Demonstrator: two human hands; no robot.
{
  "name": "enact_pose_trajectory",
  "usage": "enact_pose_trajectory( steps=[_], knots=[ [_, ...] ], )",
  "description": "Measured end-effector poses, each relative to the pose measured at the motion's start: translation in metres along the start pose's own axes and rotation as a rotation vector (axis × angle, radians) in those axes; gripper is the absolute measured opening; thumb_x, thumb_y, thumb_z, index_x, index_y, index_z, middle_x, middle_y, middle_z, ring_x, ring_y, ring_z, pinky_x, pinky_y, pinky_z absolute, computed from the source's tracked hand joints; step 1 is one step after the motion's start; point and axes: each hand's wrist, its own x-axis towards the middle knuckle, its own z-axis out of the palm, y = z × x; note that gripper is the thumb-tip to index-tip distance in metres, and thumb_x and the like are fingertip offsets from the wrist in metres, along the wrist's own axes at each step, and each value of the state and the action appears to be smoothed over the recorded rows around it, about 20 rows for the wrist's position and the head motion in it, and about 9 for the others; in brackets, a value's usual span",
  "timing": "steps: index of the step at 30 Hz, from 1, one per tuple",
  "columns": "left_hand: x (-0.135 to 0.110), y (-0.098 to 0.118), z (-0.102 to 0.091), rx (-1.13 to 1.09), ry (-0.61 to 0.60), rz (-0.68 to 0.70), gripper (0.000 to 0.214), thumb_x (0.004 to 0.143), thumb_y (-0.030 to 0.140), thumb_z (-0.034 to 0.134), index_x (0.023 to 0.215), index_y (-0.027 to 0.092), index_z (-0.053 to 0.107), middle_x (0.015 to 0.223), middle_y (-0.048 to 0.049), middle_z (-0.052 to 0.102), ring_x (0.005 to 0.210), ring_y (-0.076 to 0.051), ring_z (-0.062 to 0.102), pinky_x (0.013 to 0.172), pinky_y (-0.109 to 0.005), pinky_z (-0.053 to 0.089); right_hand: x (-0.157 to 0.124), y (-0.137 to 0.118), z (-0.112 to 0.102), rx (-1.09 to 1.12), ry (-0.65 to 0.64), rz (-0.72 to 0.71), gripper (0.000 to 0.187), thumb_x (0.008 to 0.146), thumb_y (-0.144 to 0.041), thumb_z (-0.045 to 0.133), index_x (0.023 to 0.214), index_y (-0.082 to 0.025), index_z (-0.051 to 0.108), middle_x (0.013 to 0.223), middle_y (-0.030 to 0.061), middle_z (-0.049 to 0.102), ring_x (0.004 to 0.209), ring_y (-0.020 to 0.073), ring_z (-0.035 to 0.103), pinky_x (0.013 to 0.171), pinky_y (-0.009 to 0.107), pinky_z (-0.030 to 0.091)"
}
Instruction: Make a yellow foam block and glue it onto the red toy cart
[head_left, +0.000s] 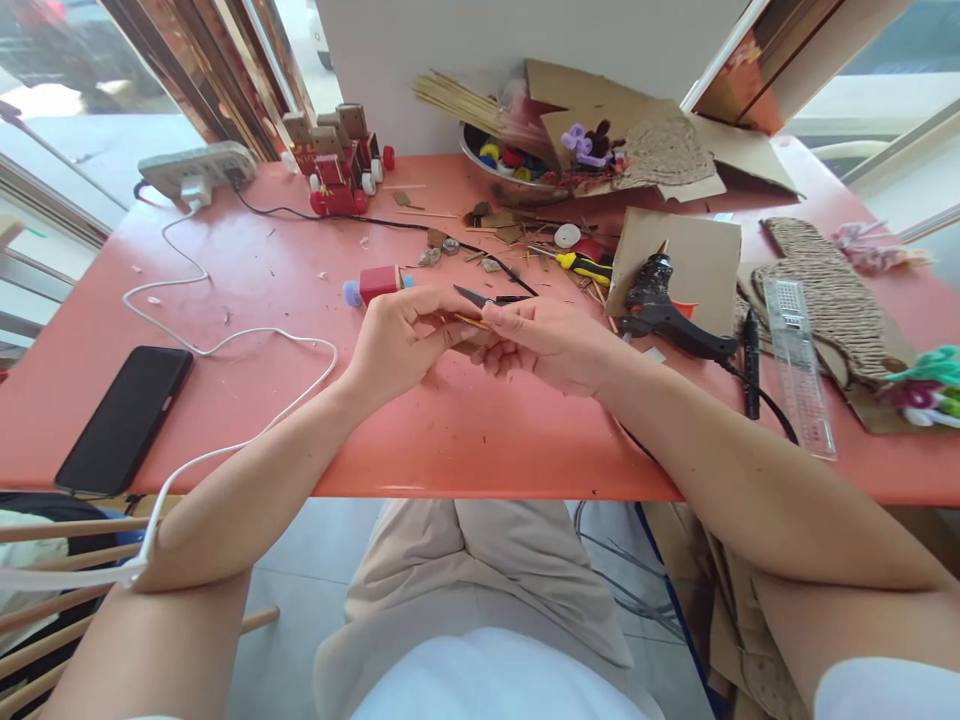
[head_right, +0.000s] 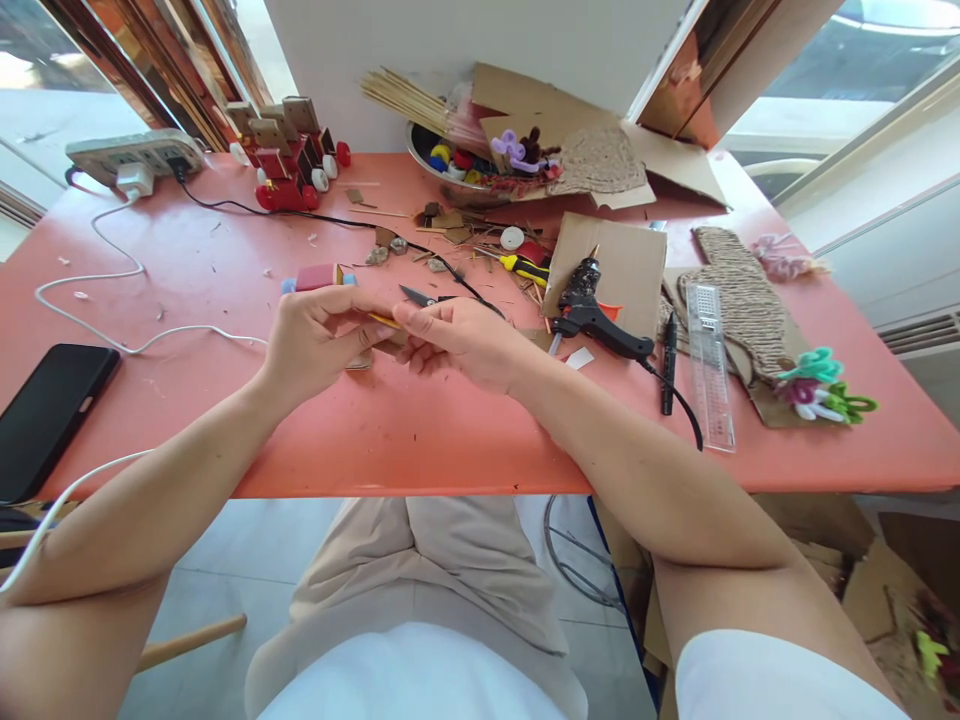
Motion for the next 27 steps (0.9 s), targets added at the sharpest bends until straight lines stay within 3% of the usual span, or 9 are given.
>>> enact_pose_trajectory(
  steps=[1, 3, 6, 9, 11, 16, 21, 24, 27],
  knots=[
    [0.0, -0.001, 0.0, -0.075, 0.026, -0.081, 0.025, 0.076, 0.042, 0.089, 0.078, 0.02, 0.079, 0.08, -0.0057, 0.079, 0.072, -0.021, 0.076, 0.056, -0.027, 0.055, -0.002, -0.001, -0.005, -0.176, 0.069, -0.061, 0.064, 0.076, -0.082, 0.081, 0.076, -0.019, 0.07, 0.075, 0.0054, 0.072, 0.066, 0.0167, 0.064, 0.062, 0.029, 0.049],
    [0.001, -0.003, -0.001, -0.192, 0.071, -0.205, 0.036, 0.065, 0.047, 0.096, 0.08, 0.018, 0.079, 0.075, -0.0054, 0.078, 0.065, -0.02, 0.074, 0.046, -0.024, 0.047, -0.005, -0.002, -0.017, -0.595, 0.25, -0.173, 0.05, 0.089, -0.069, 0.075, 0.076, -0.02, 0.069, 0.077, 0.0073, 0.072, 0.072, 0.0214, 0.065, 0.067, 0.034, 0.049],
    [0.003, -0.008, -0.005, -0.296, 0.116, -0.278, 0.046, 0.057, 0.05, 0.101, 0.08, 0.018, 0.078, 0.075, -0.0052, 0.078, 0.069, -0.019, 0.074, 0.049, -0.023, 0.047, -0.008, -0.003, -0.026, -1.099, 0.35, -0.201, 0.026, 0.089, -0.043, 0.076, 0.077, -0.022, 0.069, 0.089, 0.0106, 0.073, 0.085, 0.0282, 0.068, 0.073, 0.038, 0.05],
    [0.004, -0.01, -0.006, -0.324, 0.169, -0.296, 0.041, 0.061, 0.046, 0.101, 0.079, 0.018, 0.077, 0.076, -0.004, 0.077, 0.071, -0.017, 0.071, 0.053, -0.023, 0.048, -0.011, -0.002, -0.021, -1.316, 0.322, -0.124, 0.012, 0.09, -0.032, 0.072, 0.093, -0.02, 0.073, 0.104, 0.0159, 0.075, 0.092, 0.033, 0.071, 0.075, 0.041, 0.052],
    [0.004, -0.01, -0.007, -0.33, 0.197, -0.304, 0.034, 0.065, 0.04, 0.099, 0.077, 0.019, 0.076, 0.074, -0.0023, 0.074, 0.067, -0.015, 0.067, 0.053, -0.023, 0.046, -0.013, -0.001, -0.016, -1.35, 0.354, -0.056, 0.016, 0.09, -0.025, 0.068, 0.104, -0.018, 0.072, 0.107, 0.018, 0.075, 0.09, 0.0333, 0.071, 0.072, 0.04, 0.051],
    [0.005, -0.007, -0.007, -0.415, 0.222, -0.323, 0.027, 0.067, 0.03, 0.097, 0.071, 0.018, 0.073, 0.068, 0.0005, 0.069, 0.062, -0.011, 0.058, 0.053, -0.022, 0.045, -0.013, -0.001, -0.019, -1.155, 0.386, -0.004, 0.025, 0.075, -0.012, 0.072, 0.095, -0.023, 0.061, 0.084, 0.0074, 0.072, 0.074, 0.0265, 0.067, 0.066, 0.035, 0.047],
    [0.007, -0.004, -0.009, -0.474, 0.292, -0.348, 0.022, 0.069, 0.024, 0.092, 0.07, 0.019, 0.071, 0.065, 0.0022, 0.064, 0.062, -0.011, 0.058, 0.05, -0.02, 0.043, -0.008, -0.003, -0.02, -0.443, 0.481, -0.102, 0.037, 0.066, -0.021, 0.079, 0.085, -0.027, 0.049, 0.073, -0.0032, 0.065, 0.069, 0.0194, 0.066, 0.068, 0.034, 0.052],
    [0.008, 0.0, -0.008, -0.507, 0.356, -0.351, 0.021, 0.073, 0.02, 0.087, 0.067, 0.019, 0.067, 0.064, 0.003, 0.061, 0.059, -0.009, 0.055, 0.048, -0.019, 0.042, -0.007, -0.003, -0.01, -0.01, 0.362, -0.154, 0.046, 0.061, -0.035, 0.088, 0.09, -0.026, 0.054, 0.073, -0.0057, 0.064, 0.061, 0.0145, 0.062, 0.061, 0.031, 0.052],
    [0.008, 0.003, -0.006, -0.507, 0.374, -0.34, 0.024, 0.073, 0.02, 0.085, 0.065, 0.02, 0.062, 0.062, 0.004, 0.057, 0.055, -0.008, 0.051, 0.047, -0.018, 0.041, -0.008, -0.001, 0.004, 0.149, 0.192, -0.152, 0.056, 0.057, -0.048, 0.099, 0.086, -0.023, 0.058, 0.069, -0.0069, 0.06, 0.055, 0.0103, 0.055, 0.055, 0.028, 0.047]
  ],
)
